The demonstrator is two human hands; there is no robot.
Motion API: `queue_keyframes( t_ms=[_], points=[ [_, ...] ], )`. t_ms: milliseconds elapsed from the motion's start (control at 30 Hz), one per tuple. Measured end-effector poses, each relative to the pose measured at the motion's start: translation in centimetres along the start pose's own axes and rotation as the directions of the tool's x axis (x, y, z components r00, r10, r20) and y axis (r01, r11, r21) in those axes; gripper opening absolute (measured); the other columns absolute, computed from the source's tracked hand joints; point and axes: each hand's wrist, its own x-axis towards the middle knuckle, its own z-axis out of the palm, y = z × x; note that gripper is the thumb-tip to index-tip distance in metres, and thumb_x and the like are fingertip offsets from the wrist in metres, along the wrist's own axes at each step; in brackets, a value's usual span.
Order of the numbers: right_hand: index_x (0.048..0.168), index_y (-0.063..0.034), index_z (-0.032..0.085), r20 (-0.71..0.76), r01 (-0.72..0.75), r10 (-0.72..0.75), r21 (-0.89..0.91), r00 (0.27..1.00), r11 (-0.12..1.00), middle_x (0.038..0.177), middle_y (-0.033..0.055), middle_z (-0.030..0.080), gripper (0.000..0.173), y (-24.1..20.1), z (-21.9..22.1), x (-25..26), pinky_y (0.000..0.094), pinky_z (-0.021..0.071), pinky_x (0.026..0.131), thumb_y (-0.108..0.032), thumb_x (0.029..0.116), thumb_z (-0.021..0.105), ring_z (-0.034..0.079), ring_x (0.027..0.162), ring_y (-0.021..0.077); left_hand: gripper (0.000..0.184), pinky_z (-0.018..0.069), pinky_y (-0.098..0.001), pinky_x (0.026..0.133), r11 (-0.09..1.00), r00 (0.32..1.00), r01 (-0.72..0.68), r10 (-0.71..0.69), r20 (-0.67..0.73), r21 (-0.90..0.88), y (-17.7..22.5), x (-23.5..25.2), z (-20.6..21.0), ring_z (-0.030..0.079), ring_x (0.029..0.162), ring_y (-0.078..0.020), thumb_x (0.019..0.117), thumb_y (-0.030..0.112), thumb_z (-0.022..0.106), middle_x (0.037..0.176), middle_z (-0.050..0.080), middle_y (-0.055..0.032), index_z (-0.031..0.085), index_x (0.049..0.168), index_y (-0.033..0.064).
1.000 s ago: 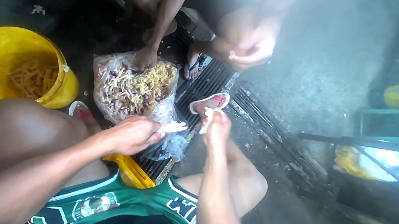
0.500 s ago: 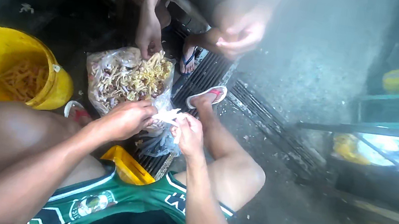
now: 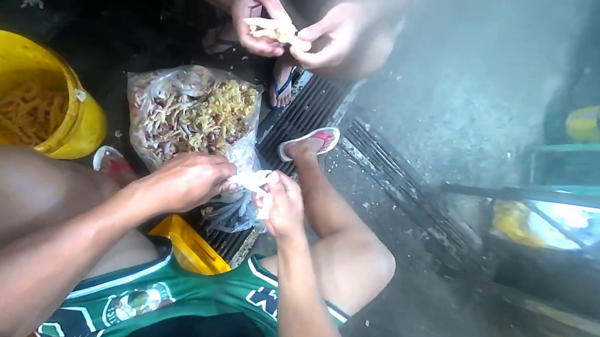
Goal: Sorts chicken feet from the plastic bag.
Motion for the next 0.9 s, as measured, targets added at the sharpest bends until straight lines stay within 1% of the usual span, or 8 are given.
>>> queue_keyframes(
  t_ms=[133,267,433,533,633,733,800,900],
  points=[
    [0.085,-0.0114,0.065,-0.117,0.096,-0.098,-0.026,0.988,0.995,0.064,-0.002,0.053,0.031,-0.2,0.9,0.9,0.0247,0.0448,0.049,-0.033,0.105,0.054,0.049,0.051,0.0073,0.031,0.057,-0.0386,0.073,1.0,1.0,0.022,-0.022,0.021,-0.022,0.4,0.0,0.2,0.065,0.08,-0.0156,0.1085,0.037,0.049,0.088,0.063,-0.0007,0.065,0.095,0.0147],
    [0.081,-0.01,0.064,-0.273,0.061,-0.101,-0.152,0.957,0.986,0.061,-0.0015,0.052,0.032,-0.5,0.1,2.1,0.0272,0.0437,0.048,-0.027,0.1047,0.053,0.047,0.05,0.009,0.033,0.0569,-0.0412,0.073,0.999,0.999,0.048,-0.048,0.02,-0.004,0.9,1.0,0.6,0.066,0.081,-0.0183,0.1091,0.039,0.046,0.09,0.063,-0.002,0.065,0.098,0.015],
    [0.091,-0.01,0.053,-0.614,0.062,0.034,0.134,0.789,0.989,0.059,-0.0031,0.048,0.023,-0.9,-6.5,3.5,0.0236,0.0445,0.044,-0.018,0.1089,0.042,0.046,0.046,0.0075,0.036,0.056,-0.04,0.075,0.999,1.0,0.009,-0.008,0.016,-0.035,0.1,-0.9,-0.1,0.065,0.083,-0.0164,0.1093,0.041,0.046,0.089,0.064,-0.0007,0.067,0.096,0.0155],
    [0.09,-0.0102,0.057,-0.495,0.035,0.026,0.112,0.868,0.993,0.065,-0.0011,0.056,0.029,-2.1,-7.0,1.5,0.0233,0.0476,0.046,-0.019,0.11,0.038,0.052,0.049,0.008,0.021,0.0577,-0.0408,0.076,0.999,1.0,0.022,-0.023,-0.013,-0.037,-0.4,-1.5,-0.7,0.067,0.085,-0.0162,0.1063,0.031,0.055,0.095,0.067,0.0,0.069,0.101,0.0166],
    [0.1,-0.0104,0.066,-0.196,-0.052,0.061,0.053,0.979,0.997,0.081,0.0009,0.066,0.02,-1.6,-5.2,-0.3,0.0251,0.0516,0.053,-0.016,0.1041,0.047,0.058,0.058,0.0081,0.018,0.0582,-0.0389,0.076,1.0,0.999,-0.015,0.014,-0.032,-0.027,-0.2,-0.9,-0.4,0.066,0.084,-0.0145,0.1046,0.033,0.059,0.095,0.066,0.0016,0.07,0.103,0.0193],
    [0.094,-0.0089,0.065,0.013,-0.164,0.164,0.061,0.986,0.984,0.073,0.0003,0.063,0.037,-0.8,-2.8,-0.2,0.025,0.0491,0.052,-0.039,0.1066,0.047,0.056,0.056,0.0079,0.029,0.0579,-0.0374,0.077,0.998,0.998,-0.067,0.067,-0.006,-0.015,0.2,-0.5,0.0,0.066,0.085,-0.0132,0.107,0.041,0.052,0.093,0.066,0.0021,0.072,0.107,0.0203],
    [0.092,-0.0113,0.066,0.125,-0.192,0.183,0.058,0.975,0.98,0.075,0.0001,0.064,0.05,-0.6,-2.0,0.1,0.0243,0.0493,0.053,-0.059,0.1009,0.053,0.058,0.059,0.0076,0.03,0.0577,-0.0363,0.077,0.994,0.994,-0.105,0.106,0.017,-0.026,0.2,-0.4,0.2,0.066,0.084,-0.0131,0.1078,0.04,0.051,0.093,0.066,0.0012,0.072,0.11,0.0195],
    [0.089,-0.0115,0.069,0.296,-0.147,0.151,-0.035,0.943,0.989,0.074,-0.0029,0.063,0.034,-1.3,-2.1,0.3,0.0232,0.048,0.055,-0.044,0.0982,0.066,0.056,0.06,0.0051,0.03,0.0573,-0.0371,0.078,0.989,0.99,-0.14,0.141,0.022,-0.047,0.0,-0.2,0.6,0.066,0.084,-0.015,0.1081,0.038,0.05,0.091,0.065,-0.0003,0.072,0.109,0.0177]
  ],
)
